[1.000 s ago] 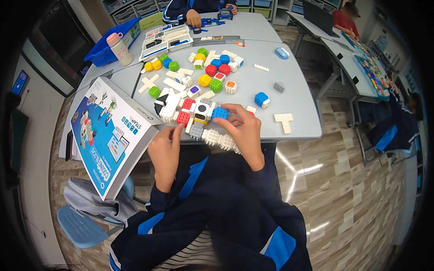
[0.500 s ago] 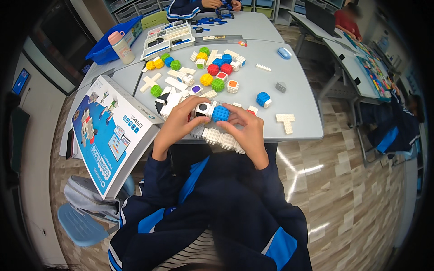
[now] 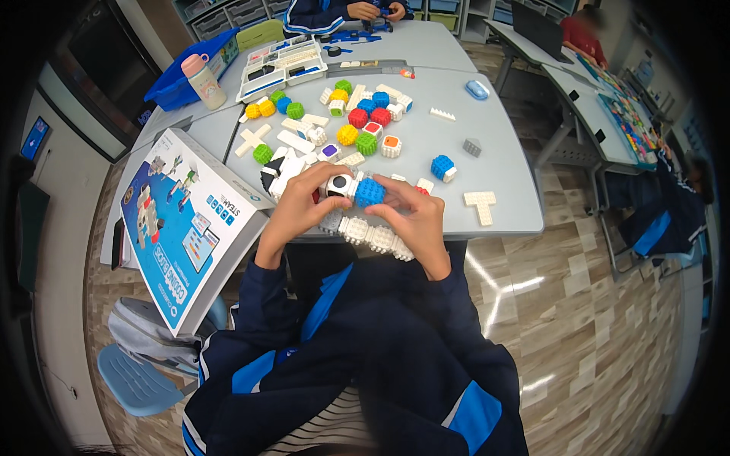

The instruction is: The person assembles a multi-colored block structure at a table, repeatedly picking up pieces, connecting them, and adjusting the growing tower. They handle various block shapes and colors, occasionally repositioning the structure to attach new pieces.

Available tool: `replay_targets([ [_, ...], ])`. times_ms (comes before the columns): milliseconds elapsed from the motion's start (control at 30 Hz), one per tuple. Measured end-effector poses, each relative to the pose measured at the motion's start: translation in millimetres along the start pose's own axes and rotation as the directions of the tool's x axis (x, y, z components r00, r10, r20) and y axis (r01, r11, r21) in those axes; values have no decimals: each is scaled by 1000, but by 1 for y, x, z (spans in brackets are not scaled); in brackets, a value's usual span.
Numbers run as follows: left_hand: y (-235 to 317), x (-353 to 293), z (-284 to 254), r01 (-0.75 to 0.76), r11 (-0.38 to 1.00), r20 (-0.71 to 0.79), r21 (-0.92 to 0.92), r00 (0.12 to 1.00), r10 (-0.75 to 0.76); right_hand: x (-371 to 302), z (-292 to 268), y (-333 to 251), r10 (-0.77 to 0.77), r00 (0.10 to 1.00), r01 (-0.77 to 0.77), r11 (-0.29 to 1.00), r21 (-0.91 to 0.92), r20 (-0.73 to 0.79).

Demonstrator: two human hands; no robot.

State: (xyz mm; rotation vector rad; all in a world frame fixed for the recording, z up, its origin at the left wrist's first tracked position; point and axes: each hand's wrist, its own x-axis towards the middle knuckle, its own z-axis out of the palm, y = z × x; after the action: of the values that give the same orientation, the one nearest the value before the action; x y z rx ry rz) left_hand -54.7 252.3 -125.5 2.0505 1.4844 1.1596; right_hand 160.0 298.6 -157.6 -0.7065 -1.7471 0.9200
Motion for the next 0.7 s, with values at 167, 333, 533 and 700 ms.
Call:
replay_targets([
  [167,-2,3,-2,-51,999,-16,-7,999,51,2,-2,-2,-16,1000,18,997,-76,18],
  [333,-3,2,-1,-52,998,-25,-33,998,51,2,-1,-3,-1,1000,2,998,-57,17],
  [533,-5,2,-3,-32,998,-31,-45,999,31,2,-1,0,-92,994,101,984,-149,64],
  [700,-12,2,-2,-104,994,-49,-34,994,102,2,3,0,-117,993,119,987,-111,26],
])
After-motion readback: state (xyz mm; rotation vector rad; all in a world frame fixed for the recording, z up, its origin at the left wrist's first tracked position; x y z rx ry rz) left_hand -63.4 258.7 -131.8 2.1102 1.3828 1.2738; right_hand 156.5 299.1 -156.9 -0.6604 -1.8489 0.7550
